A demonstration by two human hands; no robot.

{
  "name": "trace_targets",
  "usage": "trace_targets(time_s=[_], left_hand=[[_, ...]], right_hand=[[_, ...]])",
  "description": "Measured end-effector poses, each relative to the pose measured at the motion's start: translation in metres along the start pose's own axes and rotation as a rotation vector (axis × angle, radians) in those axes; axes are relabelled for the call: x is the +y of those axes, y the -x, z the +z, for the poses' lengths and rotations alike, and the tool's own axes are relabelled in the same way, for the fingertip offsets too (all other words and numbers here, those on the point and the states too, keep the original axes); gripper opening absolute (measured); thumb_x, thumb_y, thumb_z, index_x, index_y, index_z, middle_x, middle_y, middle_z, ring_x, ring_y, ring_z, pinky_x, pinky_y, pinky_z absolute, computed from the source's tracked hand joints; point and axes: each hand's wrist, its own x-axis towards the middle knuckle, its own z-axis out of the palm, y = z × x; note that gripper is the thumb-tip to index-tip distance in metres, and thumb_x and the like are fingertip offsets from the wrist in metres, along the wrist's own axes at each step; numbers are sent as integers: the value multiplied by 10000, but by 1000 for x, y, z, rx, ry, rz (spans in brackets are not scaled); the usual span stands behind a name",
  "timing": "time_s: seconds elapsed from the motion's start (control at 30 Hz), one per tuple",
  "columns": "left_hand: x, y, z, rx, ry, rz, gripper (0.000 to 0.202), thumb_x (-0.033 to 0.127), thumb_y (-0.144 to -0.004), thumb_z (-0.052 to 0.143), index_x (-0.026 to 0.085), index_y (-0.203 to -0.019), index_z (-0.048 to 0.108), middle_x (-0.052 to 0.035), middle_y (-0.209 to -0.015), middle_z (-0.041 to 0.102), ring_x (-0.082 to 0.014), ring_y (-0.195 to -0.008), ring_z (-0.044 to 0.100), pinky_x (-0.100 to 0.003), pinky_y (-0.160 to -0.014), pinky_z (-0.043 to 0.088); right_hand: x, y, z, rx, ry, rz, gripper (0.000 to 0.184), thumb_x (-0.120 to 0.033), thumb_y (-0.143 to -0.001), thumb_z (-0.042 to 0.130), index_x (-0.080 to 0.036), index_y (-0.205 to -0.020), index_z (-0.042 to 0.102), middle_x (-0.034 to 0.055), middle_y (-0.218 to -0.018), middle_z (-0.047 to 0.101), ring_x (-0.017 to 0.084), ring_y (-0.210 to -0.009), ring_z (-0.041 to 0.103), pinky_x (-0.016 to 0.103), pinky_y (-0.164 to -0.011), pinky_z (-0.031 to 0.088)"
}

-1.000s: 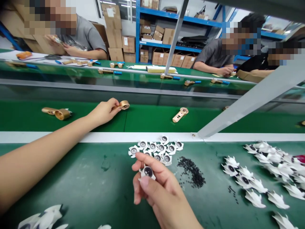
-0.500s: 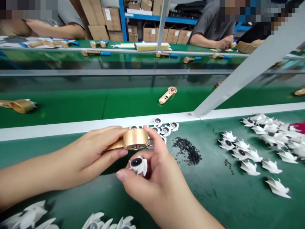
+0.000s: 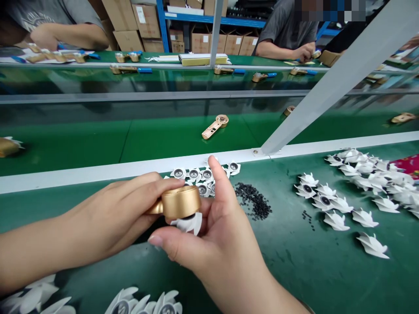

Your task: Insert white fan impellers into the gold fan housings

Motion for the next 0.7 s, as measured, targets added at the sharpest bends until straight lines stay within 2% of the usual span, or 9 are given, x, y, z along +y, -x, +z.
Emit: trace_targets(time_s=[0.13, 0.33, 0.37, 0.43, 0.5, 0.53, 0.6, 0.7], left_hand=[[1, 0, -2, 37, -110, 94, 416, 209, -1007, 415, 152, -1415, 354, -64, -1059, 599, -174, -824, 614, -271, -647, 507], [-1, -2, -5, 33, -246, 151, 382, 217, -1007, 457, 138, -1378, 419, -58, -1009, 619, -185, -772, 613, -287, -601, 491], [-2, -2, -5, 31, -287, 164, 369, 222, -1010, 446, 138, -1369, 426, -55, -985, 621, -194, -753, 613, -301, -589, 488], [-2, -4, -5, 29, -357, 187, 351, 229, -1020, 411, 130, -1355, 430, -51, -928, 619, -210, -710, 606, -324, -559, 475], [-2, -4, -5, 21, -368, 188, 351, 228, -1019, 401, 122, -1354, 419, -54, -913, 622, -215, -688, 601, -330, -541, 468], [-2, -4, -5, 15, -351, 183, 356, 221, -1015, 407, 123, -1357, 411, -59, -930, 628, -214, -692, 602, -328, -542, 471], [-2, -3, -4, -20, -310, 156, 361, 199, -1005, 417, 133, -1360, 397, -69, -986, 639, -214, -735, 620, -323, -571, 491], [0, -1, -1, -77, -280, 138, 391, 160, -991, 407, 137, -1376, 345, -83, -1050, 652, -221, -782, 648, -329, -612, 515]], right_hand=[[6, -2, -1, 8, 15, -14, 1294, -144, -671, 867, -408, -1584, -12, -21, -809, 731, 123, -510, 617, 227, -429, 481], [1, 0, -1, 8, -10, 100, 1408, -152, -598, 922, -441, -1573, -52, -67, -674, 688, 123, -459, 594, 207, -394, 481], [0, 0, -1, 28, -8, 116, 1400, -154, -587, 927, -452, -1573, -22, -54, -737, 704, 119, -476, 599, 204, -394, 485], [1, 1, -2, 75, -10, 118, 1340, -149, -567, 929, -499, -1554, 93, 0, -1033, 718, 105, -544, 629, 206, -416, 511], [5, 0, -3, 99, -13, 73, 1270, -148, -543, 933, -529, -1516, 211, 42, -1352, 587, 80, -587, 644, 210, -443, 533], [8, 0, -4, 96, -15, 39, 1258, -149, -530, 936, -535, -1503, 240, 53, -1437, 514, 69, -592, 644, 210, -449, 537], [13, -2, -6, 76, -16, -15, 1236, -150, -536, 932, -531, -1500, 259, 66, -1485, 454, 54, -596, 634, 195, -441, 527], [17, -3, -9, 46, -7, -40, 1175, -142, -593, 897, -517, -1510, 264, 72, -1465, 466, 46, -592, 615, 162, -388, 479]])
